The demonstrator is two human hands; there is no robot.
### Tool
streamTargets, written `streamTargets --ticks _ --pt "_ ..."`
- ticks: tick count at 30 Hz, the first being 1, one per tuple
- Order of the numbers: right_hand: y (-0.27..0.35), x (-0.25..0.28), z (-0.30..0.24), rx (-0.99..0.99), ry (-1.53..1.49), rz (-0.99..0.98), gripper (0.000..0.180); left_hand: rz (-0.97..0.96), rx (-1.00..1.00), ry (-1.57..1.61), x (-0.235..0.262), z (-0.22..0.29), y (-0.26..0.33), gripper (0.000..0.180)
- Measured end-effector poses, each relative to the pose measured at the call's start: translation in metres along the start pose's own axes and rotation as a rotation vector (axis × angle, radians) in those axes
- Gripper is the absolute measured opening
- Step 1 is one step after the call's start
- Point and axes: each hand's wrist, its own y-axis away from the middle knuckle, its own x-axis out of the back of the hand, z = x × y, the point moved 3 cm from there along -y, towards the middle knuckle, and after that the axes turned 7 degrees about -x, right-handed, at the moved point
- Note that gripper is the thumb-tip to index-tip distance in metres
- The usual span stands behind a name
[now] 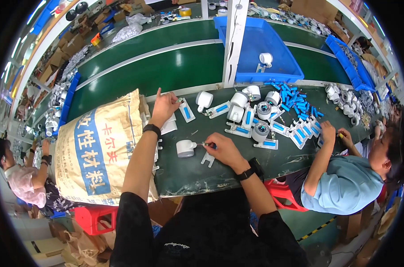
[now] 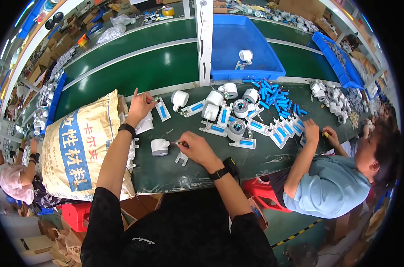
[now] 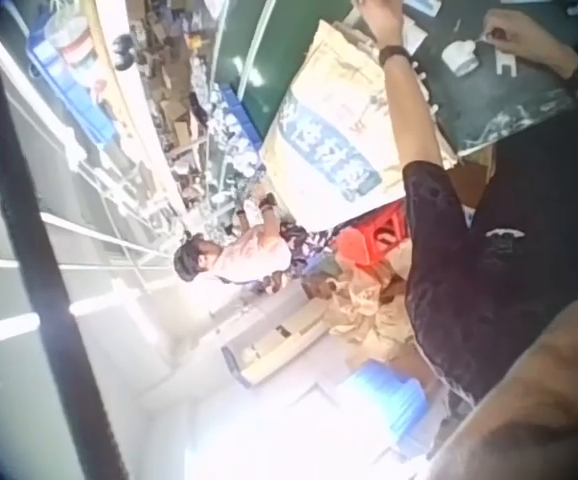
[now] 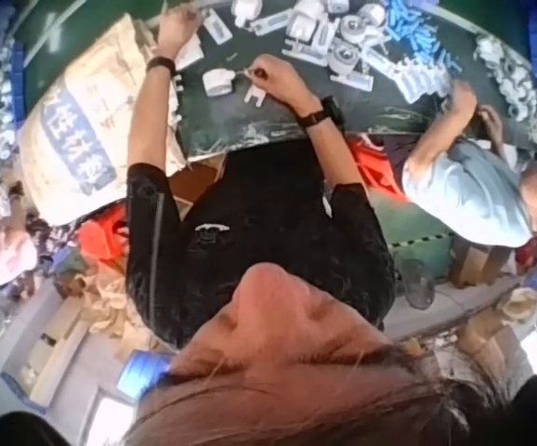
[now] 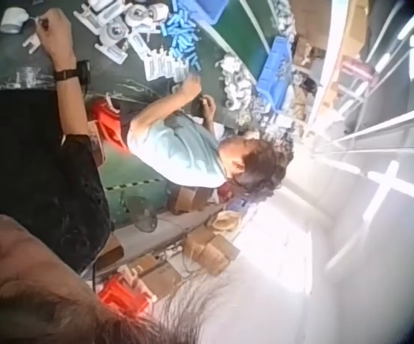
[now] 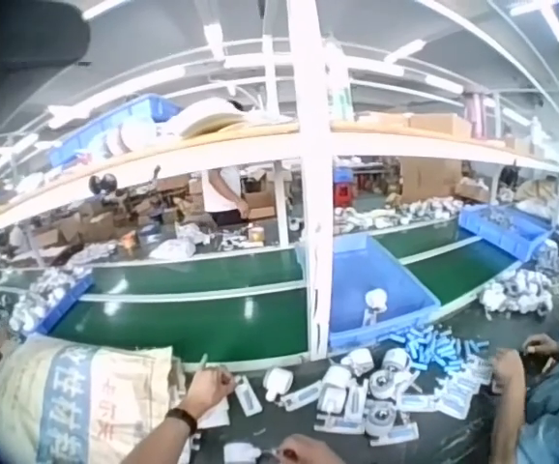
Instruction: The person assembles electronic devices by hand, picking up batteries and inserting them into white plastic housings. They then peel adhesive backing from small components, press them onto the housings, and fit white plastic caps onto the units.
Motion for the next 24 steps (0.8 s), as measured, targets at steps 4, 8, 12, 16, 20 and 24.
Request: streamTargets --ticks 4,8,12,16,20,24 --pt "-0.0003 -0.0005 -0.0009 0.007 0.017 -0.002 0.018 -0.008 0.008 0.019 0.0002 -0.0005 0.0012 0.020" --pt "0.0001 0.0009 -0.0027 -0.001 0.007 0.000 0.018 -0.012 -0.006 0.022 -0.0011 -0.0016 0.0006 0.022" --pt "-0.0010 0.0002 -0.0025 -0.001 0.013 -0.004 0.017 0.009 -0.018 0.014 -0.0022 -0.0060 0.0009 0.023" --pt "-0.0007 0.0008 -0.0023 -0.002 0.018 -0.006 0.017 0.000 -0.008 0.005 -0.0034 -0.0065 0.0011 0.023" --pt "0.0003 0.0005 -0.0020 -0.003 0.013 -0.004 0.017 -0.006 0.000 0.009 -0.0038 -0.0054 0.0010 0.023" --pt "0.0035 0.0007 -0.0004 -0.009 0.012 -0.005 0.017 0.003 0.001 0.017 -0.0051 -0.0026 0.0027 0.022"
